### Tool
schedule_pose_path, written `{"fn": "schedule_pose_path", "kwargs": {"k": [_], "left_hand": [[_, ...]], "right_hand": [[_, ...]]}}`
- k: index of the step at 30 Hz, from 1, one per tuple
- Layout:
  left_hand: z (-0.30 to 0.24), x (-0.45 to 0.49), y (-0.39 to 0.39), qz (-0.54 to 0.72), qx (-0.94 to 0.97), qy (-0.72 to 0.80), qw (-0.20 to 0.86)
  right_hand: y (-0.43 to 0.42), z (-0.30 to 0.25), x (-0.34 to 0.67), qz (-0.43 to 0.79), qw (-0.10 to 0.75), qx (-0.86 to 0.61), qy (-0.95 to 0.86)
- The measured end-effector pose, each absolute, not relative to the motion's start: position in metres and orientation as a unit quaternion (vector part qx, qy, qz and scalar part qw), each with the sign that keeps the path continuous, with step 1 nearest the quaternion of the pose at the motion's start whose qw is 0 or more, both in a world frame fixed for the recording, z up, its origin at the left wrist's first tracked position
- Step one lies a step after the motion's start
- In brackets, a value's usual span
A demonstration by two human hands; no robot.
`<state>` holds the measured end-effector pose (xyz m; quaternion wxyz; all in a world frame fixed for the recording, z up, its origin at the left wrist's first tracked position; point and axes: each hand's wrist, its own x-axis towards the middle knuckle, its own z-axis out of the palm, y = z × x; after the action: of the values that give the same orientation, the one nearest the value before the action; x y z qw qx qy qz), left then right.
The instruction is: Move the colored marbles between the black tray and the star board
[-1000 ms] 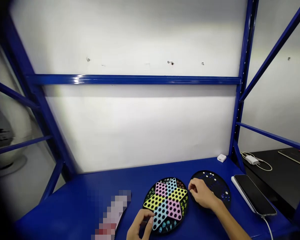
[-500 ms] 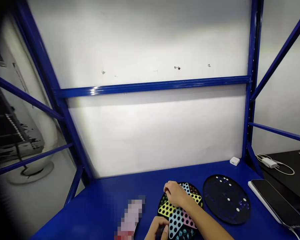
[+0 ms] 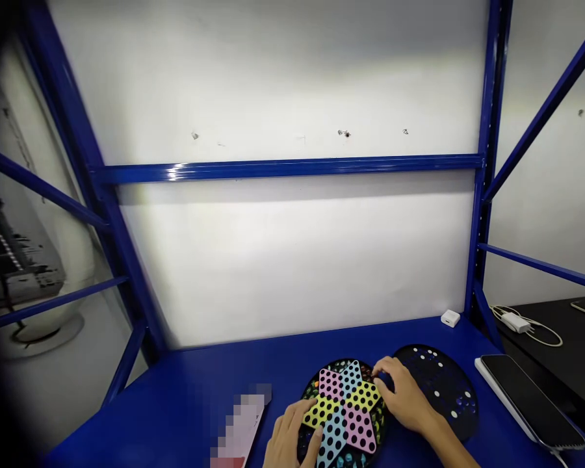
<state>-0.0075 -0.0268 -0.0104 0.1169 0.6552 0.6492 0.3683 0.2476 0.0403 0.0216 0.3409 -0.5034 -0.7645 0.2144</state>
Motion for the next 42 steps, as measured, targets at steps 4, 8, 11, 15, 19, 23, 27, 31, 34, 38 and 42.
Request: {"fn": "schedule_pose_path", "kwargs": {"k": [4,8,11,15,19,23,27,31,34,38,42], "left_hand": [[0.002,-0.009,-0.007,0.203,0.706,0.671,0.101],[0.012,-0.004,0.005,0.178,0.712,0.673,0.089],[0.024,-0.006,0.011,0.176,0.715,0.671,0.090],[0.042,-0.015,0.021,0.167,0.752,0.633,0.083],[0.050,-0.022,0.025,0.155,0.768,0.616,0.082],[0.044,-0.025,0.023,0.153,0.759,0.625,0.102],[0.036,-0.034,0.030,0.187,0.739,0.628,0.152],[0.056,-0.046,0.055,0.288,0.694,0.630,0.197],[0.099,-0.044,0.079,0.380,0.684,0.553,0.285],[0.151,-0.029,0.093,0.404,0.690,0.462,0.384],[0.143,-0.029,0.080,0.265,0.762,0.492,0.327]], "right_hand": [[0.018,-0.012,0.308,0.098,0.324,-0.606,-0.720],[-0.004,-0.052,0.361,0.060,0.290,-0.653,-0.697],[-0.019,-0.060,0.377,0.081,0.270,-0.636,-0.719],[-0.029,-0.043,0.367,0.121,0.247,-0.601,-0.750],[-0.024,-0.032,0.347,0.140,0.251,-0.570,-0.770],[-0.018,-0.032,0.334,0.095,0.360,-0.527,-0.764],[-0.012,-0.005,0.324,0.048,0.550,-0.543,-0.632],[0.014,0.047,0.306,0.092,0.701,-0.563,-0.427],[0.052,0.071,0.282,0.229,0.705,-0.541,-0.398],[0.098,0.058,0.244,0.443,0.632,-0.474,-0.425],[0.116,0.018,0.226,0.576,0.535,-0.465,-0.408]]}}
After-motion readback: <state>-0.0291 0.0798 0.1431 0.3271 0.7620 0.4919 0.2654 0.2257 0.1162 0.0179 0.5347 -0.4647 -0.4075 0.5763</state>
